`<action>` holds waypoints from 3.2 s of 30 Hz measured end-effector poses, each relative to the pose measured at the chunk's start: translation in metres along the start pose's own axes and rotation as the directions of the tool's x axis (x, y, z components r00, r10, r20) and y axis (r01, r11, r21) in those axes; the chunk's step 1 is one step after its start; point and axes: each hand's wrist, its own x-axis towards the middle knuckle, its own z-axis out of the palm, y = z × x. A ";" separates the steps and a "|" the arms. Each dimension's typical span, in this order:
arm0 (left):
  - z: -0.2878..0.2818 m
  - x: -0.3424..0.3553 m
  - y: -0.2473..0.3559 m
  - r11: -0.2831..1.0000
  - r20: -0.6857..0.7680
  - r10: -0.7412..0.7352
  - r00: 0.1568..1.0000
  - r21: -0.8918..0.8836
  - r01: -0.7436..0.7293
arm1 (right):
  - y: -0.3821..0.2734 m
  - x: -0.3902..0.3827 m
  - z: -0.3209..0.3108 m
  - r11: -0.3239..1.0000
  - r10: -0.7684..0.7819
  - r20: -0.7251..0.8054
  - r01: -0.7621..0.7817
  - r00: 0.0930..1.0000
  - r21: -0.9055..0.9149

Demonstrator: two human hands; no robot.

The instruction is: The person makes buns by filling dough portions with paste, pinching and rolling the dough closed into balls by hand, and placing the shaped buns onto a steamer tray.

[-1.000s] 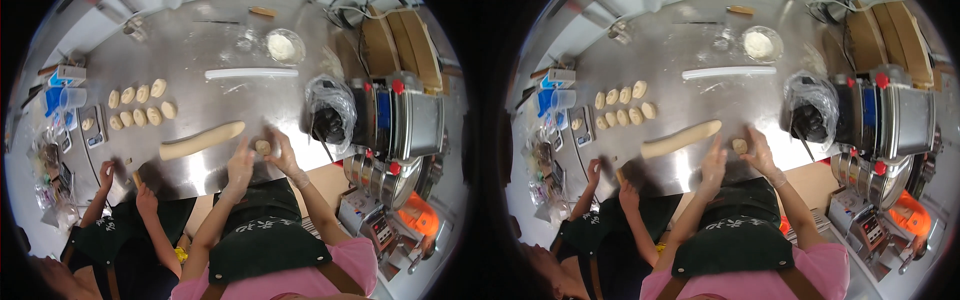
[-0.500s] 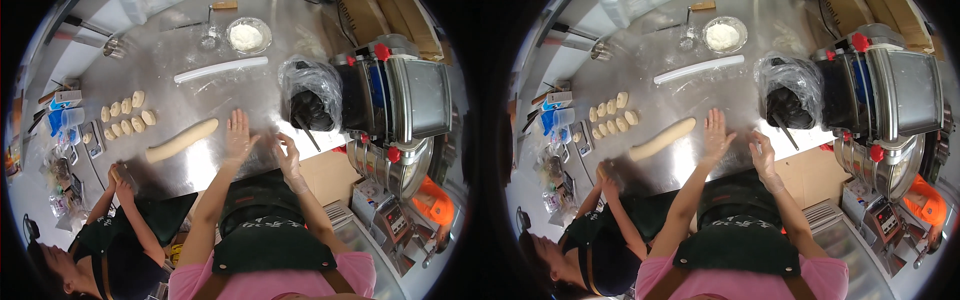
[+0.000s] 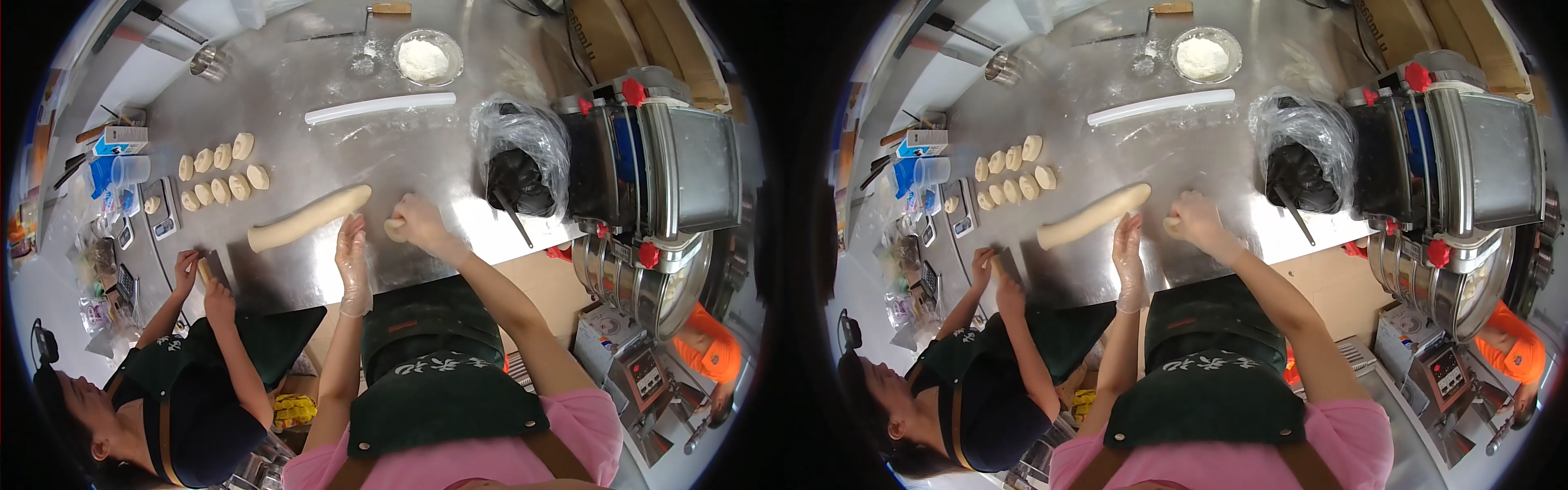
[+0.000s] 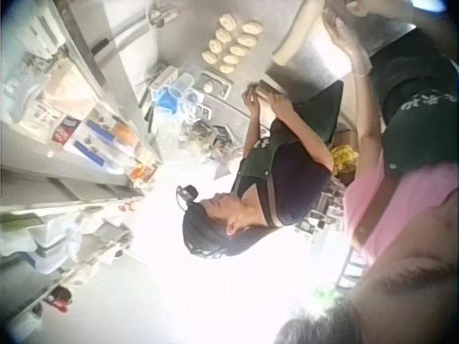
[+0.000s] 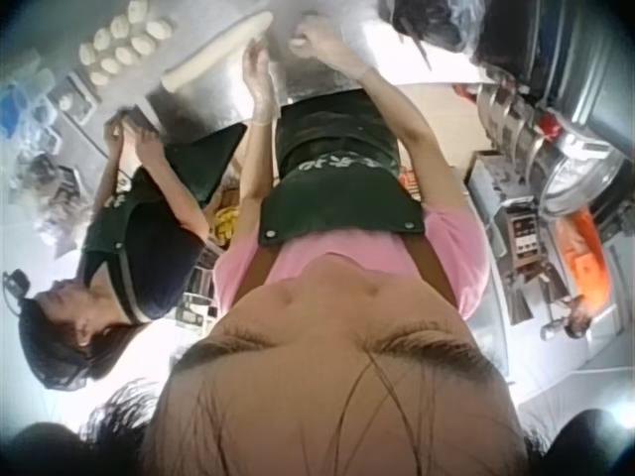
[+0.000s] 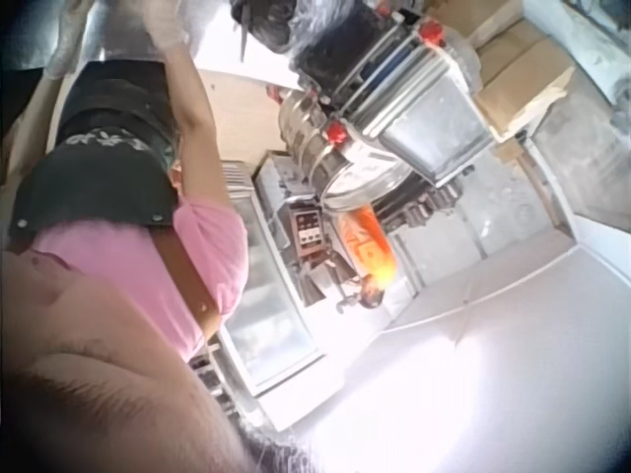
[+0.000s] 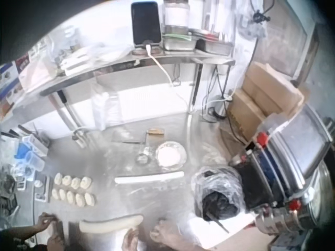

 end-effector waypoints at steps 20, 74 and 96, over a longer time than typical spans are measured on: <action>0.083 0.002 -0.019 0.778 0.509 -0.408 0.758 -0.241 0.581 | 0.097 -0.137 -0.061 0.499 0.229 -0.531 -0.566 0.816 -0.656; 0.112 0.025 0.018 0.808 0.851 -0.134 0.507 -0.202 0.553 | 0.016 -0.177 -0.119 0.862 0.382 -0.598 -0.039 0.704 0.505; 0.130 -0.016 0.082 0.825 0.664 -0.078 0.744 -0.377 0.422 | -0.028 -0.159 -0.143 0.934 -0.258 -0.678 -0.001 0.688 -0.357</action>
